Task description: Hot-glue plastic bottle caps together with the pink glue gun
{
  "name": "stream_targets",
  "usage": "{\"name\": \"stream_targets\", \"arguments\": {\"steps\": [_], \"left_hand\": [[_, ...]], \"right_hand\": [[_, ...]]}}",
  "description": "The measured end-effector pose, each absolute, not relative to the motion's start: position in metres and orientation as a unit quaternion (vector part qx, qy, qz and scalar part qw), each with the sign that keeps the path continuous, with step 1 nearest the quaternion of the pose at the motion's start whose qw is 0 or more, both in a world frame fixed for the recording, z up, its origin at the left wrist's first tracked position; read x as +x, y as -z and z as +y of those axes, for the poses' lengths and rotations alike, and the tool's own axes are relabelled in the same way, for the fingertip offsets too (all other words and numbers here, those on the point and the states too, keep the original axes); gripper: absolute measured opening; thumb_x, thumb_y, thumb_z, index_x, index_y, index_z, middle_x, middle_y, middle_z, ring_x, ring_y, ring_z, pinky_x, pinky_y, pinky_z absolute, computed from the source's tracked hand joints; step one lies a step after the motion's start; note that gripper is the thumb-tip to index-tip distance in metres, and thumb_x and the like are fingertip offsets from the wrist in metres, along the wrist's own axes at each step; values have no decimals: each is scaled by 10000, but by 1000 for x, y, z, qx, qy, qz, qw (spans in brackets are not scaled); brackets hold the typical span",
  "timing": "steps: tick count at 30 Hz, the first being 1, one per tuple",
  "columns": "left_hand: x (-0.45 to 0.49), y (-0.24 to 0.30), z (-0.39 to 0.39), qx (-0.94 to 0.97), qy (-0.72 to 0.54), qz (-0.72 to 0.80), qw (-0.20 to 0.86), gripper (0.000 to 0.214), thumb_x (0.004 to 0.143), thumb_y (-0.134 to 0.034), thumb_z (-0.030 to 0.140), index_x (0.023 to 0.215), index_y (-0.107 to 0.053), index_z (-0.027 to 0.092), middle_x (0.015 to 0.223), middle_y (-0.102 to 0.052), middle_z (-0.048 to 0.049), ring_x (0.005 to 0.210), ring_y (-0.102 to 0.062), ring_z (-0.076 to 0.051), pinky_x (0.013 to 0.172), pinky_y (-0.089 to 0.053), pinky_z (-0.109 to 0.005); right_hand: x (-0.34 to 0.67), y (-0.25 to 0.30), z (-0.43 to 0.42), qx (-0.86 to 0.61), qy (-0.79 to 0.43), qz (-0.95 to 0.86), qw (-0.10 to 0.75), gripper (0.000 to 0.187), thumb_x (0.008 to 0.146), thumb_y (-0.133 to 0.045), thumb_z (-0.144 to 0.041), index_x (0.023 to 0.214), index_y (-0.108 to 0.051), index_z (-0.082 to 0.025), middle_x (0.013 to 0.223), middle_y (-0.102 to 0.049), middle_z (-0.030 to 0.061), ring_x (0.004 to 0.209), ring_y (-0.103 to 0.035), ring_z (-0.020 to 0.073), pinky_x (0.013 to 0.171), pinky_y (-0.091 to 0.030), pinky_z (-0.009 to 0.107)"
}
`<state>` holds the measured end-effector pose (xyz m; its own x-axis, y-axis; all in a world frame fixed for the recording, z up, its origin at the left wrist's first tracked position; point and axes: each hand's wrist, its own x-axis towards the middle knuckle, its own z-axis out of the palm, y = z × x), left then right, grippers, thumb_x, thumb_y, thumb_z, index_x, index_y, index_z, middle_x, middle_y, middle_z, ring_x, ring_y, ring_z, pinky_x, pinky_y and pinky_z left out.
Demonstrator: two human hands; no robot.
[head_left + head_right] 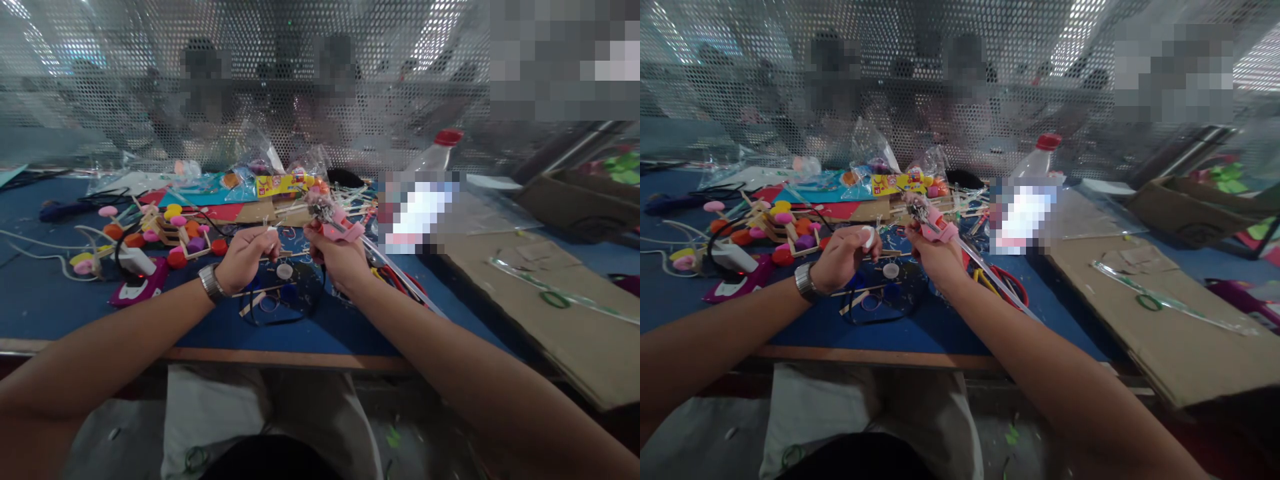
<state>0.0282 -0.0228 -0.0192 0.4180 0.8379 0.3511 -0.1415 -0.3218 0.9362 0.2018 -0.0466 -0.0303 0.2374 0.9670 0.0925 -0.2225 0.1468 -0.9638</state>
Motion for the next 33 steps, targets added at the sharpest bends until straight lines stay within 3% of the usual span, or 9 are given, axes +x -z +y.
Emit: {"name": "stream_targets", "arguments": {"steps": [7,12,15,19,24,28,33], "left_hand": [[26,21,-19,653,-483,288,508,479,818,-631,466,472,-463,182,580,-541,-33,581,-506,-133,562,-410,-274],[27,24,-19,656,-441,315,525,399,794,-664,501,598,-616,157,615,-588,-25,586,-515,-131,578,-415,-269],[27,24,-20,680,-403,326,518,389,787,-697,513,690,-665,138,629,-599,-15,601,-517,-127,597,-409,-263],[27,22,-23,693,-377,320,525,442,787,-716,561,772,-688,120,655,-610,-17,619,-525,-130,610,-417,-264],[28,24,-23,685,-389,289,543,495,762,-739,618,721,-672,130,638,-604,-16,606,-536,-126,611,-433,-264],[29,25,-24,670,-394,298,554,560,721,-760,677,817,-684,131,664,-619,-11,592,-550,-117,592,-458,-253],[30,24,-26,665,-416,295,545,551,768,-742,654,928,-664,133,686,-634,-9,577,-575,-117,572,-482,-248]], "right_hand": [[202,31,-46,-458,-463,-402,643,425,551,-896,-458,739,-603,-216,500,-504,-78,458,-428,95,432,-327,247],[203,32,-52,-425,-499,-452,605,379,593,-899,-399,838,-670,-223,669,-623,-44,522,-479,95,456,-375,239],[202,31,-56,-416,-495,-485,588,371,560,-924,-344,790,-659,-223,663,-605,-49,542,-482,97,485,-418,243],[199,27,-59,-404,-493,-501,585,340,550,-931,-307,733,-658,-220,612,-582,-62,567,-519,112,582,-507,275],[198,23,-60,-372,-524,-507,575,402,520,-940,-301,868,-749,-234,811,-722,-15,790,-668,179,765,-562,327],[199,23,-61,-398,-495,-514,576,327,574,-922,-305,840,-750,-223,718,-683,-23,724,-642,174,686,-538,309],[200,26,-60,-413,-478,-522,574,312,619,-912,-342,834,-723,-217,593,-568,-57,561,-508,122,542,-439,273]]}}
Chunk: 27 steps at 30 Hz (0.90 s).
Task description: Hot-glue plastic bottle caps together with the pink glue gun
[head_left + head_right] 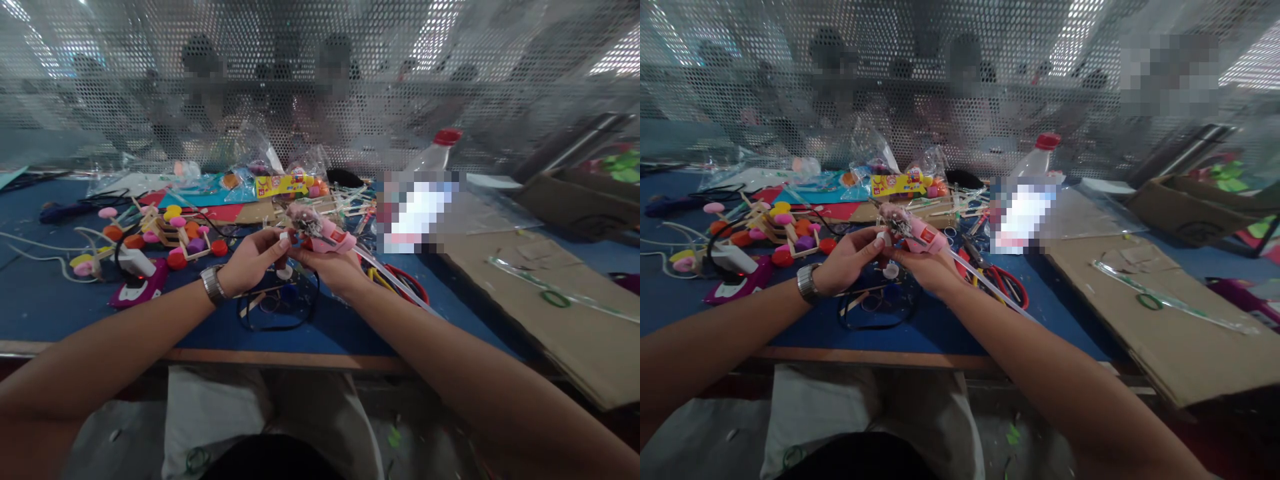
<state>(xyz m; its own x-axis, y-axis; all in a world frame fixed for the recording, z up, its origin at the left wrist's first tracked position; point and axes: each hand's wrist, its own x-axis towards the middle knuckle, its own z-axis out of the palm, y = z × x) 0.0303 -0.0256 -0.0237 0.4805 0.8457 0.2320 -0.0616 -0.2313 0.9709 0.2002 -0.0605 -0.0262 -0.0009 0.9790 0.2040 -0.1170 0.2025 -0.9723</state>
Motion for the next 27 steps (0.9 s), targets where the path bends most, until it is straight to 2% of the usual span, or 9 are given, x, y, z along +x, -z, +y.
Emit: {"name": "stream_targets", "arguments": {"steps": [3,7,9,13,16,21,27], "left_hand": [[30,24,-25,671,-414,290,542,525,800,-737,616,981,-659,129,701,-645,-14,586,-585,-119,583,-491,-249],[31,24,-24,661,-441,271,543,508,821,-751,550,1082,-627,132,729,-636,-3,604,-588,-113,587,-495,-245],[31,23,-24,644,-467,264,545,512,805,-780,519,1111,-589,155,785,-646,3,612,-599,-102,591,-505,-236],[31,23,-23,611,-486,260,568,526,771,-817,504,1057,-499,198,851,-674,11,588,-621,-78,586,-527,-220],[31,24,-22,608,-485,248,577,527,762,-821,510,1043,-501,199,817,-667,23,585,-640,-82,588,-549,-218],[31,28,-22,603,-494,254,573,481,726,-870,393,1034,-561,191,966,-670,-11,751,-732,-145,747,-632,-299],[30,30,-22,616,-493,269,553,460,723,-872,326,1061,-598,177,1060,-664,-43,851,-751,-174,802,-635,-312]], "right_hand": [[201,30,-59,-427,-478,-509,575,337,657,-887,-437,829,-703,-214,588,-565,-56,513,-460,103,491,-378,263],[207,36,-52,-439,-466,-493,589,422,725,-791,-601,704,-638,-209,548,-558,-40,494,-466,103,469,-330,263],[210,36,-49,-429,-482,-486,590,471,702,-793,-626,630,-589,-208,526,-541,-37,481,-452,100,464,-306,268],[216,21,-44,-416,-521,-484,567,485,613,-862,-590,590,-563,-209,531,-539,-26,505,-462,113,474,-308,281],[222,6,-46,-402,-538,-515,532,448,612,-874,-552,615,-594,-202,571,-567,-10,553,-491,127,524,-359,303],[237,2,-54,-386,-558,-548,489,417,613,-879,-527,687,-617,-210,589,-573,-12,592,-516,144,560,-384,315],[248,19,-59,-364,-565,-529,519,387,613,-877,-462,742,-610,-214,664,-542,-29,582,-501,117,524,-348,285]]}}
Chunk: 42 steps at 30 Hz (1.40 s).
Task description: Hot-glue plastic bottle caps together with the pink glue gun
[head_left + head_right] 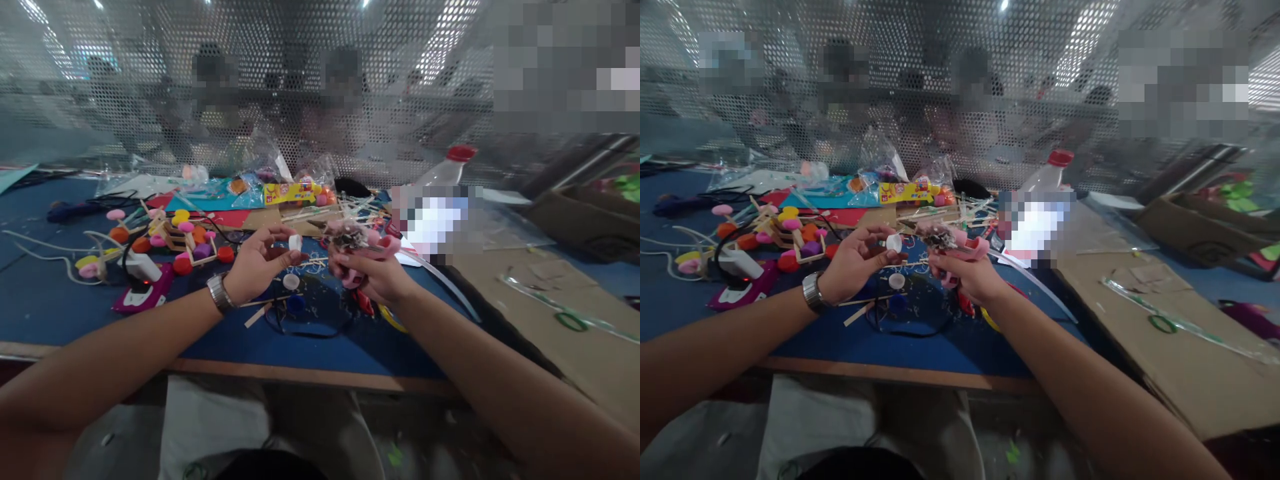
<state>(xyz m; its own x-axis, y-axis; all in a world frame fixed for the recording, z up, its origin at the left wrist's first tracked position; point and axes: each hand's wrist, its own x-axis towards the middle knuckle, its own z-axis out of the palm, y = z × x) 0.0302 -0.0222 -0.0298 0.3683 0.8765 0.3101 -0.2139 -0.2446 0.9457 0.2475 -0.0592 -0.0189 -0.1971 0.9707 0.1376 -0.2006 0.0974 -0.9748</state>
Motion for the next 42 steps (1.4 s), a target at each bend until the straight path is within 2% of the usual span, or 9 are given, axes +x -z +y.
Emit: {"name": "stream_targets", "arguments": {"steps": [7,12,19,29,32,42], "left_hand": [[30,30,-26,623,-472,270,562,486,716,-885,334,1101,-625,192,1179,-662,-71,848,-743,-156,800,-623,-283],[32,26,-30,621,-457,238,591,436,732,-877,328,1054,-625,177,1050,-711,-55,852,-751,-170,788,-624,-278],[33,25,-31,596,-458,250,610,482,672,-919,307,1032,-629,173,951,-747,-36,866,-752,-181,801,-610,-288],[32,29,-28,608,-446,217,620,470,722,-890,331,1071,-614,180,954,-750,-36,812,-757,-169,779,-600,-282],[32,29,-28,612,-447,224,613,463,730,-883,345,1074,-616,185,939,-753,-39,820,-757,-173,789,-603,-287],[33,24,-31,611,-470,241,590,477,690,-904,380,1039,-648,180,1036,-756,-68,819,-730,-146,765,-604,-258]], "right_hand": [[253,32,-66,-407,-553,-530,497,358,617,-864,-466,777,-673,-208,653,-565,3,592,-495,148,503,-354,297],[252,31,-71,-417,-553,-512,508,375,594,-875,-463,757,-656,-207,662,-558,6,602,-472,147,493,-342,288],[253,36,-72,-417,-551,-531,490,341,663,-853,-458,803,-658,-216,663,-553,-2,577,-461,140,491,-341,290],[253,29,-74,-450,-561,-507,474,413,637,-850,-420,930,-652,-207,654,-546,-17,557,-468,128,430,-242,242],[254,31,-74,-443,-557,-514,479,364,655,-841,-436,860,-651,-203,647,-550,-10,558,-467,131,443,-275,261],[257,36,-71,-432,-536,-524,501,351,676,-844,-459,857,-678,-209,654,-558,-5,584,-482,142,490,-377,296]]}}
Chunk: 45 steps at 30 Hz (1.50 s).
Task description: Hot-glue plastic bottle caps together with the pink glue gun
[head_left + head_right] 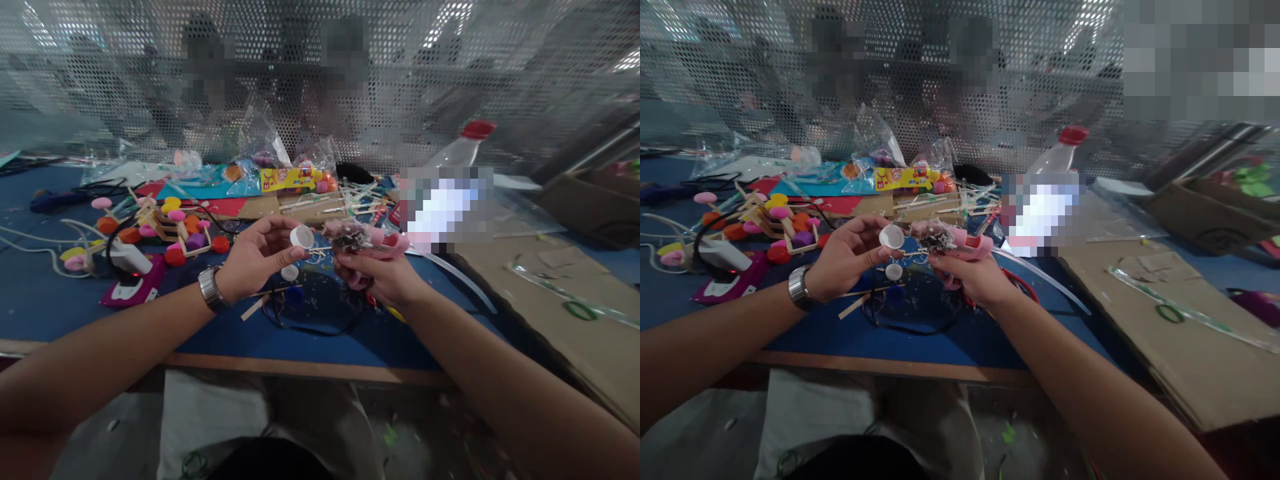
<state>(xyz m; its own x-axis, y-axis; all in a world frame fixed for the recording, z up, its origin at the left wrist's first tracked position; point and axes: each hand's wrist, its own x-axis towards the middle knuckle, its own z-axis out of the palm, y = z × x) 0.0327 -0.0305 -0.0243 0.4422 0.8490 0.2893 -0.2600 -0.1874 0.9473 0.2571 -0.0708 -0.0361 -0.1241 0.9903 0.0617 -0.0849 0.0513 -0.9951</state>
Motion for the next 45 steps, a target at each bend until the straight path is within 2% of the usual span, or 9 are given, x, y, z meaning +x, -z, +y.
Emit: {"name": "stream_targets", "arguments": {"steps": [3,8,13,19,29,37,45], "left_hand": [[33,24,-31,606,-475,243,590,480,684,-908,378,1033,-644,182,1046,-755,-68,840,-726,-152,804,-615,-286],[33,23,-30,597,-485,248,589,488,662,-922,368,1012,-640,176,1023,-748,-61,884,-716,-157,829,-617,-296],[32,25,-28,610,-493,247,569,459,695,-899,380,1027,-649,184,986,-729,-51,874,-695,-153,791,-597,-274],[31,27,-26,619,-498,241,557,420,723,-880,363,1037,-655,197,1009,-720,-47,890,-683,-147,818,-585,-276],[31,27,-28,661,-418,306,543,416,744,-849,374,1028,-641,153,939,-714,-63,848,-680,-154,750,-564,-260],[31,26,-26,676,-452,318,488,384,749,-830,350,1020,-637,157,970,-698,-59,838,-663,-148,739,-555,-263],[30,30,-21,678,-452,326,479,418,726,-851,334,1036,-646,142,973,-711,-74,839,-668,-153,767,-553,-281]], "right_hand": [[258,37,-70,-422,-537,-526,507,380,679,-856,-456,924,-680,-224,672,-566,-12,588,-491,138,485,-385,289],[259,37,-70,-447,-524,-526,499,384,677,-847,-470,905,-679,-210,667,-568,-10,572,-497,140,484,-394,297],[259,37,-70,-475,-514,-521,489,390,657,-839,-502,826,-661,-199,649,-562,0,568,-504,150,484,-398,305],[261,38,-69,-479,-504,-527,488,375,662,-835,-507,752,-633,-205,648,-561,5,576,-509,153,497,-399,310],[253,25,-74,-443,-532,-515,505,368,635,-828,-487,674,-592,-208,575,-513,-5,535,-430,129,450,-284,278],[256,30,-71,-479,-499,-516,505,351,671,-803,-491,696,-591,-212,602,-533,-6,559,-463,132,465,-346,278],[255,31,-72,-509,-483,-506,502,412,617,-841,-529,797,-655,-208,598,-546,-14,529,-498,139,464,-394,290]]}}
